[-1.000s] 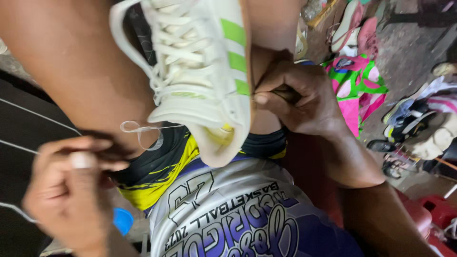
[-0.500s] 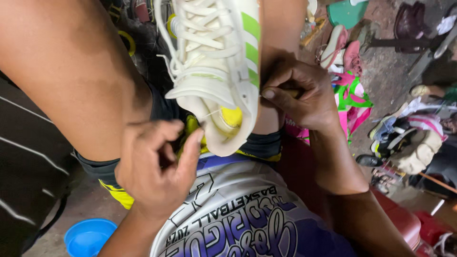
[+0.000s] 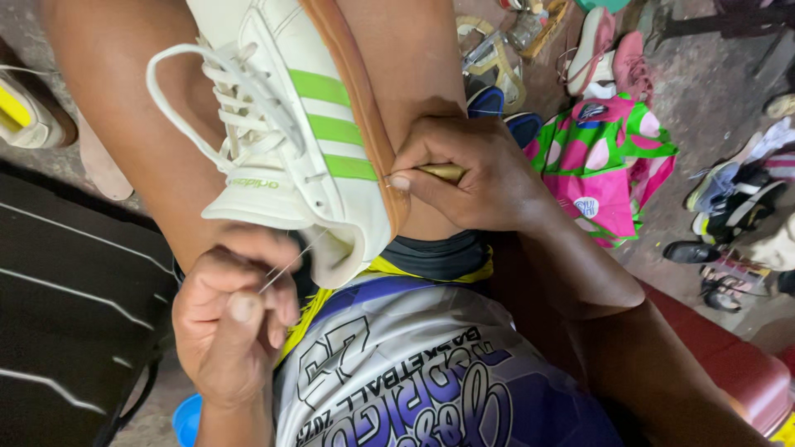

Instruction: The person is sitting on the floor and sewing a white sneaker with green stripes using a needle and white thread. They repeatedly push the needle through the shoe's sole and pull the thread tight to secure the stitching.

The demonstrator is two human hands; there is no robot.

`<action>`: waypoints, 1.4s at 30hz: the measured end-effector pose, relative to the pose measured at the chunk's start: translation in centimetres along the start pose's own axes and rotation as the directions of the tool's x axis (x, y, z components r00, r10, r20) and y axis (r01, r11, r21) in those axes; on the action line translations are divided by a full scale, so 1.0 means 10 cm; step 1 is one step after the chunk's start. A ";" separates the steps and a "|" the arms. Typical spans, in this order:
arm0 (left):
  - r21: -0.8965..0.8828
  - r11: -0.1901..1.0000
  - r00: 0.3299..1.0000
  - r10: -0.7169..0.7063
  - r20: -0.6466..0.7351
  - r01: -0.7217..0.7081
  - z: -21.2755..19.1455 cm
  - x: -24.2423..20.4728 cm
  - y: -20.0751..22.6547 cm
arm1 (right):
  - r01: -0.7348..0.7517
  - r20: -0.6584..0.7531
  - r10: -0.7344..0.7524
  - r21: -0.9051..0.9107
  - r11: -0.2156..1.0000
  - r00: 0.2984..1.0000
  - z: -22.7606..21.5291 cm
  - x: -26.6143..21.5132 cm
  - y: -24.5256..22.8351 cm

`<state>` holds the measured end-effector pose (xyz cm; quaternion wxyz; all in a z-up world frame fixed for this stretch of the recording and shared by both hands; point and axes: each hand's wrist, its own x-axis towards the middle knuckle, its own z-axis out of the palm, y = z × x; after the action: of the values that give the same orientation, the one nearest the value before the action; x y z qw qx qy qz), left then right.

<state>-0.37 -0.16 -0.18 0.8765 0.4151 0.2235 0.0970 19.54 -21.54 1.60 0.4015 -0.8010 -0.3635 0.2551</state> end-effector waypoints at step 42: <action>0.881 0.463 0.963 -0.181 0.201 -0.096 0.10 0.57 -0.08 | 0.257 0.227 -0.149 -0.585 0.769 0.963 -0.12 0.10 -0.19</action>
<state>5.14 0.69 -2.00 0.5582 0.8116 0.1319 -0.1115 20.26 -20.50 3.66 0.1152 -0.8190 -0.5429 0.1457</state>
